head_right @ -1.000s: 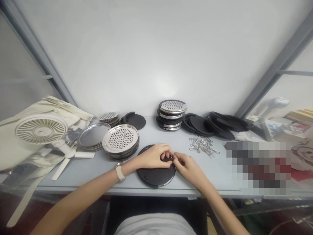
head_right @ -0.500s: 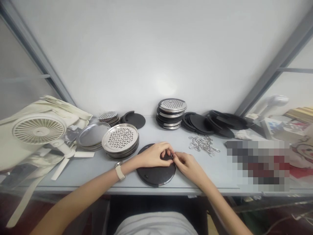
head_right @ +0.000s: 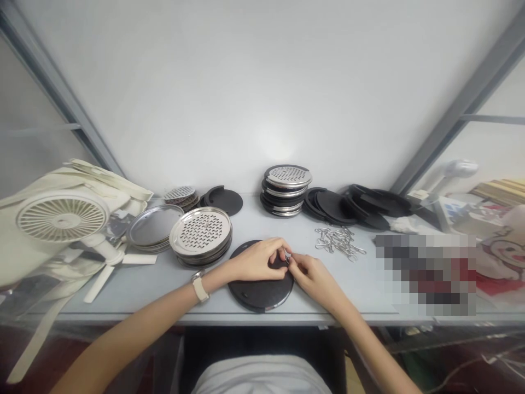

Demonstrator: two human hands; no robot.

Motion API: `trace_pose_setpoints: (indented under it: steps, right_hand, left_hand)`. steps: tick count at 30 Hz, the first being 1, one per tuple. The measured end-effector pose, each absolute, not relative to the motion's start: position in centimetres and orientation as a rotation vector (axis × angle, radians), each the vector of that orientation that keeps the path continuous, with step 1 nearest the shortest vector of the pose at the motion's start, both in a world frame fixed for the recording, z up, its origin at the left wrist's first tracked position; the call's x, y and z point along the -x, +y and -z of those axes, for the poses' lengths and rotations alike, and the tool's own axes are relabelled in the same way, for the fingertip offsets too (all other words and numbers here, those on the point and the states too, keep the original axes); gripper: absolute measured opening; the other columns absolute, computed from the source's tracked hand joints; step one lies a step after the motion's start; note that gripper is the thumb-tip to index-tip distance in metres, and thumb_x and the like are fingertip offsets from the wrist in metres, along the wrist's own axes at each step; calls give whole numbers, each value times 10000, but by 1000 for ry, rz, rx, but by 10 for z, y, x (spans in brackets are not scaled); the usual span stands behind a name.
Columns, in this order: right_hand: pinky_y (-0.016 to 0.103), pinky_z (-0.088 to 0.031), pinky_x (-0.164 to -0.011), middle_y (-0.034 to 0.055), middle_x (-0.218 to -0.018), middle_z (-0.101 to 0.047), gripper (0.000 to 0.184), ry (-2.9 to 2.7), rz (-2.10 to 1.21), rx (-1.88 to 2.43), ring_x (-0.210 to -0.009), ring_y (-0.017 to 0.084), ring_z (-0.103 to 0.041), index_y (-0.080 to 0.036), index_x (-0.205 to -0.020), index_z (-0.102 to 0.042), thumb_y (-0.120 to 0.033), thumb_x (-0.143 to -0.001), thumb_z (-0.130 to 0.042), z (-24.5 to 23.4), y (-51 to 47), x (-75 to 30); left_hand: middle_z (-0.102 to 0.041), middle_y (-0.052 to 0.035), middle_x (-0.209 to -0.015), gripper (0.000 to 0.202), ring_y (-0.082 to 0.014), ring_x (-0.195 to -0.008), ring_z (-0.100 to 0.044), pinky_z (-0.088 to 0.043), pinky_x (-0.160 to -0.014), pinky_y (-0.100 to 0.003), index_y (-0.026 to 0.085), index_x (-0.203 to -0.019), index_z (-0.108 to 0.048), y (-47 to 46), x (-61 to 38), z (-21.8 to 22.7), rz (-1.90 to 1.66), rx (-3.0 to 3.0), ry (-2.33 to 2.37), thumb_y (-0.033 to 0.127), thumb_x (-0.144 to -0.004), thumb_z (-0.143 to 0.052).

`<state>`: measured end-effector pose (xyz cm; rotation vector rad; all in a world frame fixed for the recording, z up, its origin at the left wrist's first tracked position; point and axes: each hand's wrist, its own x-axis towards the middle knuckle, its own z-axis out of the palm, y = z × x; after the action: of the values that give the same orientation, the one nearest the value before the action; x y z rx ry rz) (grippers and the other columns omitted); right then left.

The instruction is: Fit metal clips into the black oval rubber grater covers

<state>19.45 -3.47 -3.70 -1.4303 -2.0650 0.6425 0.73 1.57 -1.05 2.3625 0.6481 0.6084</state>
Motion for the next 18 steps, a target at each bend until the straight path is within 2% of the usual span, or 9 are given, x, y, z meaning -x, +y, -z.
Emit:
trace_pose_setpoints:
  steps: [5, 18]
  right_hand:
    - [240, -308, -517, -30, -550, -447, 367, -2078, -578, 1474, -540, 134, -405, -195, -620, -417, -374, -932, -347, 38, -34, -195]
    - [247, -316, -535, -22, -576, -458, 369, -2093, -616, 1464, -559, 137, -409, -193, -641, -420, -390, -939, -328, 38, -34, -194]
  left_hand:
    - [-534, 11, -887, 233, -136, -775, -526, -427, -691, -235, 200, -893, -518, 16, -8, 11, -598, -2387, 684, 233, -716, -666]
    - [-526, 1, -942, 206, -122, -758, -534, -435, -690, -233, 199, -906, -524, 16, -7, 12, -585, -2421, 658, 249, -746, -644]
